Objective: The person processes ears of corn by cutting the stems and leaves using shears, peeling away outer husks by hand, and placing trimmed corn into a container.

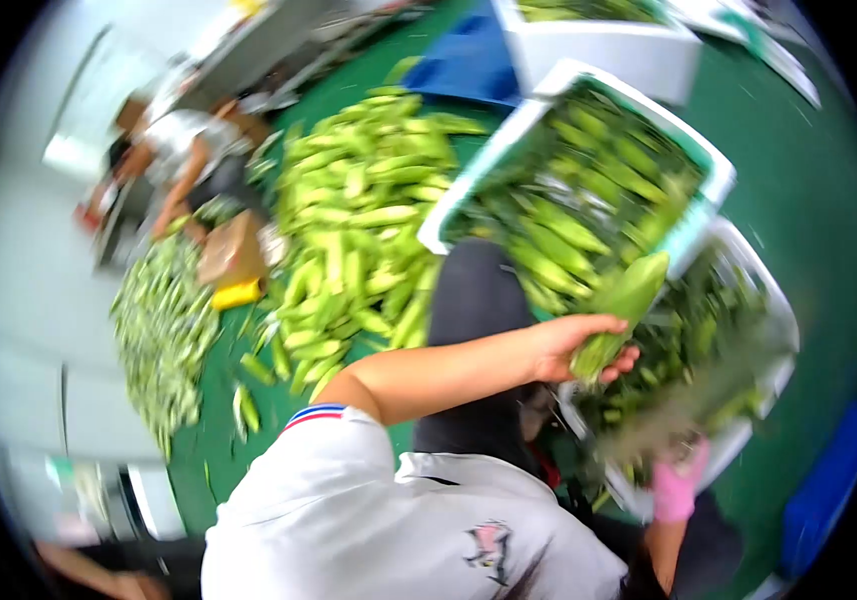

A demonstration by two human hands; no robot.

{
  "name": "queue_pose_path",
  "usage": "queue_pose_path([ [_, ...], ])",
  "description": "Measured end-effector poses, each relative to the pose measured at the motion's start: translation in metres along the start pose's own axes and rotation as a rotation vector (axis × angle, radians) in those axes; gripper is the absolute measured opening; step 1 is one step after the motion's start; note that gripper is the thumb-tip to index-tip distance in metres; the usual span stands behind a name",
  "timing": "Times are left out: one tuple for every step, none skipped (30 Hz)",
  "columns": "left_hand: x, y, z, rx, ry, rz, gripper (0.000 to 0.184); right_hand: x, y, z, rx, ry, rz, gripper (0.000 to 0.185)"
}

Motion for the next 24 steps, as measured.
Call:
queue_pose_path([
  [-0.016,-0.040,-0.021,0.148,-0.066,0.001,0.034,-0.018,-0.025,0.003,0.057,-0.082,0.103,0.048],
  [-0.033,-0.082,-0.046,0.284,-0.131,0.001,0.032,-0.023,-0.026,0.010,0.117,-0.150,0.206,0.044],
  [-0.052,-0.123,-0.076,0.403,-0.227,-0.005,0.030,-0.028,-0.025,0.017,0.169,-0.226,0.312,0.040],
  [-0.072,-0.166,-0.104,0.506,-0.316,-0.009,0.029,-0.034,-0.036,0.025,0.269,-0.190,0.427,0.040],
  [-0.114,-0.215,-0.125,0.567,-0.415,-0.024,0.025,-0.035,-0.043,0.032,0.219,-0.090,0.445,0.045],
  [-0.149,-0.268,-0.157,0.688,-0.597,0.081,0.024,-0.038,-0.047,0.037,0.171,-0.007,0.461,0.051],
  [-0.173,-0.311,-0.186,0.789,-0.684,-0.015,0.025,-0.042,-0.062,0.043,0.214,-0.056,0.438,0.048],
  [-0.195,-0.348,-0.213,0.853,-0.751,0.026,0.021,-0.027,-0.052,0.046,0.272,-0.087,0.364,0.047],
  [-0.229,-0.388,-0.230,1.124,-0.734,-0.117,0.017,-0.008,-0.033,0.045,0.336,-0.136,0.290,0.046],
  [-0.227,-0.405,-0.245,1.218,-0.691,0.037,0.017,-0.006,-0.039,0.041,0.398,-0.184,0.258,0.047],
  [-0.225,-0.419,-0.234,1.202,-0.574,0.068,0.016,-0.013,-0.055,0.035,0.444,-0.206,0.261,0.048],
  [-0.193,-0.419,-0.215,1.167,-0.448,0.087,0.017,-0.019,-0.069,0.030,0.470,-0.217,0.262,0.050],
  [-0.141,-0.393,-0.193,1.164,-0.453,-0.031,0.017,-0.018,-0.081,0.027,0.478,-0.218,0.274,0.051],
  [-0.121,-0.380,-0.158,1.071,-0.369,0.052,0.017,-0.014,-0.100,0.034,0.400,-0.192,0.304,0.049],
  [-0.116,-0.374,-0.119,0.906,-0.231,0.174,0.019,-0.010,-0.119,0.040,0.324,-0.164,0.337,0.048],
  [-0.109,-0.361,-0.077,0.717,-0.098,0.197,0.022,-0.009,-0.105,0.042,0.294,-0.134,0.328,0.047],
  [-0.098,-0.342,-0.037,0.607,-0.089,0.242,0.031,-0.007,-0.092,0.045,0.264,-0.104,0.320,0.047],
  [-0.091,-0.326,0.003,0.562,-0.066,0.340,0.040,0.009,-0.053,0.046,0.215,-0.121,0.318,0.048],
  [-0.079,-0.305,0.034,0.495,-0.241,0.419,0.044,0.007,-0.048,0.046,0.250,-0.158,0.319,0.047],
  [-0.073,-0.286,0.071,0.400,-0.285,0.474,0.045,0.002,-0.050,0.044,0.287,-0.197,0.327,0.046],
  [-0.070,-0.271,0.107,0.316,-0.282,0.552,0.048,-0.002,-0.059,0.043,0.340,-0.212,0.314,0.046],
  [-0.073,-0.260,0.144,0.271,-0.263,0.644,0.046,-0.012,-0.063,0.043,0.390,-0.248,0.309,0.045],
  [-0.075,-0.254,0.176,0.279,-0.324,0.881,0.046,-0.016,-0.041,0.043,0.490,-0.192,0.223,0.045],
  [-0.071,-0.248,0.199,0.330,-0.328,1.011,0.045,-0.019,-0.056,0.049,0.353,-0.180,0.121,0.045],
])
Point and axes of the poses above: each hand's wrist, its own z-axis towards the middle knuckle, its own x-axis out of the palm, y = z × x, the point moved 6 cm from there along z, towards the middle knuckle, and after that the axes turned 3 degrees about -z, right-handed, at the moved point
